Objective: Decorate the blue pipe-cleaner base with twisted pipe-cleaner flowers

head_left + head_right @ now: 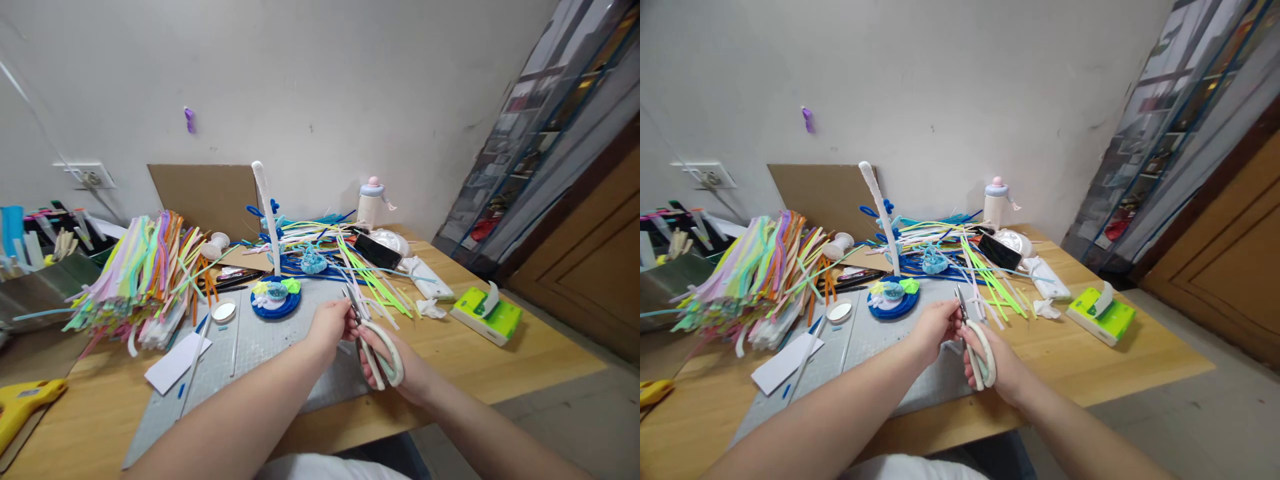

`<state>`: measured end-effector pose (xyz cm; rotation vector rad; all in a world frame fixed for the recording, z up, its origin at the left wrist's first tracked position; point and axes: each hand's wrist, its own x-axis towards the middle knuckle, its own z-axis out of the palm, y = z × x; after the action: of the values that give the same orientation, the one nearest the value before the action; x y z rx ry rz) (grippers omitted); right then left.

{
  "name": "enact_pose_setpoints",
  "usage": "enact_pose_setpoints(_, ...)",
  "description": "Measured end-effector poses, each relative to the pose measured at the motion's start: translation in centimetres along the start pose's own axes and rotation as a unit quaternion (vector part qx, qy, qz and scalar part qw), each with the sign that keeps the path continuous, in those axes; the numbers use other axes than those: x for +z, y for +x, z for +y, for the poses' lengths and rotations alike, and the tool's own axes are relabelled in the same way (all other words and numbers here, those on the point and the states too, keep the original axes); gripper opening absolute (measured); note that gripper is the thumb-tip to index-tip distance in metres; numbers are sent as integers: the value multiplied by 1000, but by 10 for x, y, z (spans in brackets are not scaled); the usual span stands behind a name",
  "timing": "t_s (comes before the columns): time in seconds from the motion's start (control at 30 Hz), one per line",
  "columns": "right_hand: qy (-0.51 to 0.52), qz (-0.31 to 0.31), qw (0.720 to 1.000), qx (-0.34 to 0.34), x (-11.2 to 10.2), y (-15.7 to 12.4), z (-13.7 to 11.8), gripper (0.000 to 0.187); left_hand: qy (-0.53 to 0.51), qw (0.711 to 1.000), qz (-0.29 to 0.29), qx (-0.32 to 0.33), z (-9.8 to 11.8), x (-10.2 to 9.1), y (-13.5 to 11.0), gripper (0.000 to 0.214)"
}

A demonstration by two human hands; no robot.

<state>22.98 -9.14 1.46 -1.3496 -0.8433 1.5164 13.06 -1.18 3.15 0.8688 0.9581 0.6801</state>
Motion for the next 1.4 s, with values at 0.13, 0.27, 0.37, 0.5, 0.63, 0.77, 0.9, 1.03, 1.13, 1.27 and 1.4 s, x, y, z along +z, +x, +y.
enact_pose_setpoints(0.13,-13,11,1000,23,-4,4,1,38,-2,1000,1,-22,-6,1,11,33)
enact_pose_setpoints(0.27,-39,14,999,32,-7,12,0,38,-8,999,17,-25,-10,-1,17,31)
enact_pose_setpoints(0.37,-96,5,995,7,-15,25,-7,37,-4,1000,16,-10,-4,-7,14,29)
enact_pose_setpoints(0.5,-433,105,891,-88,-34,51,-27,29,18,1000,-13,12,12,-32,-4,25)
enact_pose_setpoints(0.63,-598,129,776,-153,-40,69,-44,12,68,997,-9,42,25,-73,-28,27)
enact_pose_setpoints(0.77,-603,131,764,-190,-14,73,-48,18,113,989,11,89,27,-110,-51,32)
enact_pose_setpoints(0.9,-453,-30,864,-217,45,75,-39,21,198,966,43,161,20,-130,-62,31)
enact_pose_setpoints(1.03,-253,-98,951,-151,101,83,-22,16,327,901,85,273,12,-147,-58,24)
enact_pose_setpoints(1.13,-171,-102,967,-159,119,91,-6,22,415,839,114,332,9,-158,-56,25)
enact_pose_setpoints(1.27,-103,-143,974,-144,120,96,12,33,489,789,99,357,3,-160,-58,26)
enact_pose_setpoints(1.4,-66,-171,976,-116,118,90,18,32,487,780,94,382,-3,-156,-69,28)
